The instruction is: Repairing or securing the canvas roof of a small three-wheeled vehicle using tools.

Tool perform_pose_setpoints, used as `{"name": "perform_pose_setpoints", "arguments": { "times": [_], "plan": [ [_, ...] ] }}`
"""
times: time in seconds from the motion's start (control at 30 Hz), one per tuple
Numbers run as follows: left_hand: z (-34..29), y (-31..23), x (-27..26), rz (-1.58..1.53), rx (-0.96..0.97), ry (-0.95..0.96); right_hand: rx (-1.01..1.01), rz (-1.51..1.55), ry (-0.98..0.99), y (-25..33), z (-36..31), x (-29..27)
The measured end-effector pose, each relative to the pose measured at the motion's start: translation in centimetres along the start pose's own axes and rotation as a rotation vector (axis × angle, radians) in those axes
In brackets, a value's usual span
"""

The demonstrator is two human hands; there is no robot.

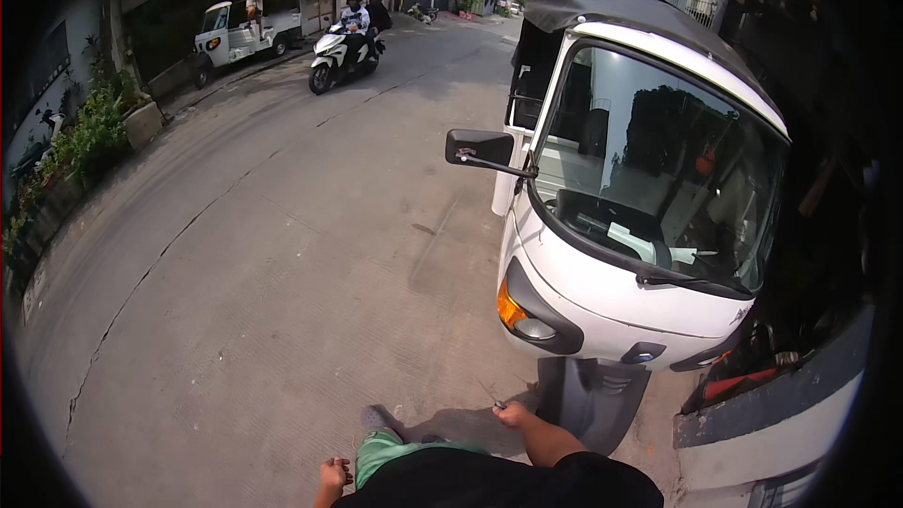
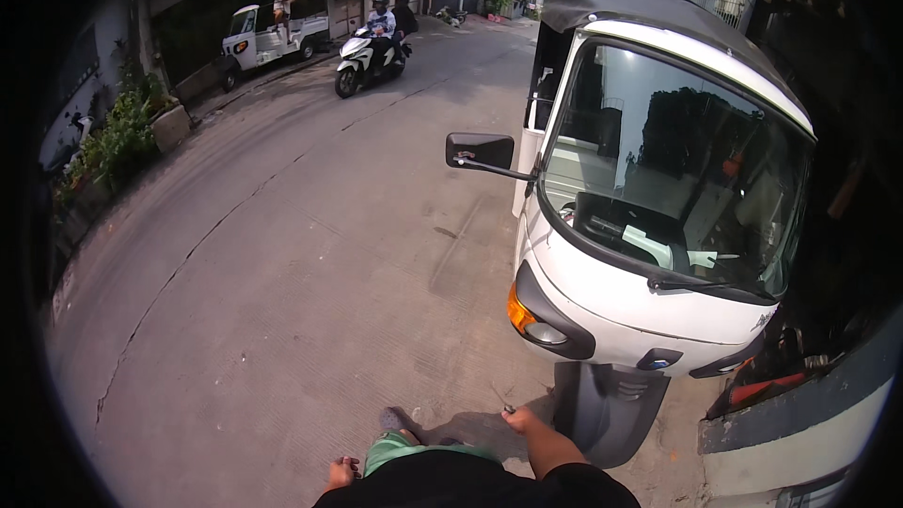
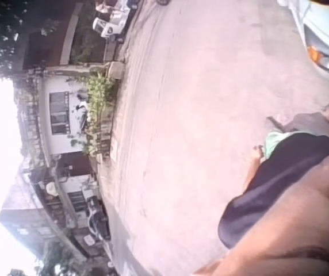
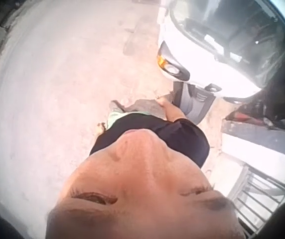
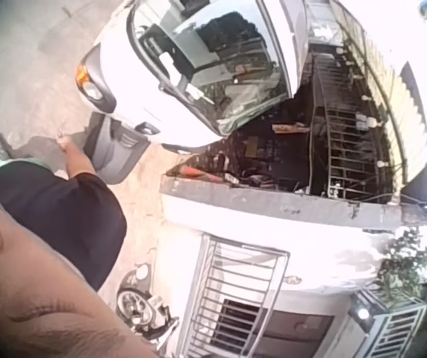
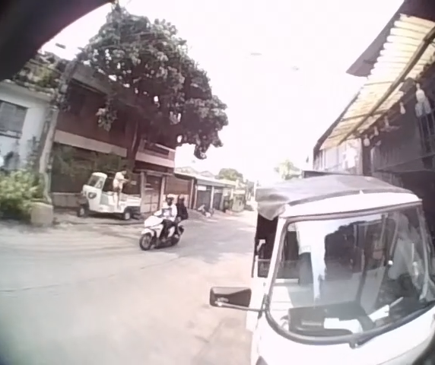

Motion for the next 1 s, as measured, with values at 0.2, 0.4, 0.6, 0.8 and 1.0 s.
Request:
{"name": "perform_pose_setpoints", "arguments": {
  "times": [0.2, 0.4, 0.6, 0.8, 1.0],
  "plan": [
    [11.4, -5.2, -6.8, 0.504, 0.026, -0.018, -0.172, 0.021, -0.214, 10.2, 8.5, -0.5],
    [20.6, -21.7, -9.3, 0.679, 0.037, 0.124, 0.037, -0.034, 0.395, 17.5, 8.6, 8.3],
    [28.8, -37.6, -5.8, 0.973, 0.045, 0.290, -0.203, 0.270, -0.357, 23.5, 5.0, 4.1],
    [31.1, -48.0, 3.6, 1.334, 0.292, 0.385, 0.237, -0.174, 0.092, 15.0, -5.6, 8.9],
    [17.2, -40.3, 20.2, 1.663, 0.132, 0.458, 0.741, 0.792, -1.017, 2.4, -21.3, 20.2]
  ]
}}
Point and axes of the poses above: each hand's wrist, its own z-axis towards the middle knuckle, its own x-axis out of the palm, y = z × x, the point moved 10 cm from there along z, towards the middle knuckle, and after that the axes turned 14 degrees about -x, right-handed, at the moved point
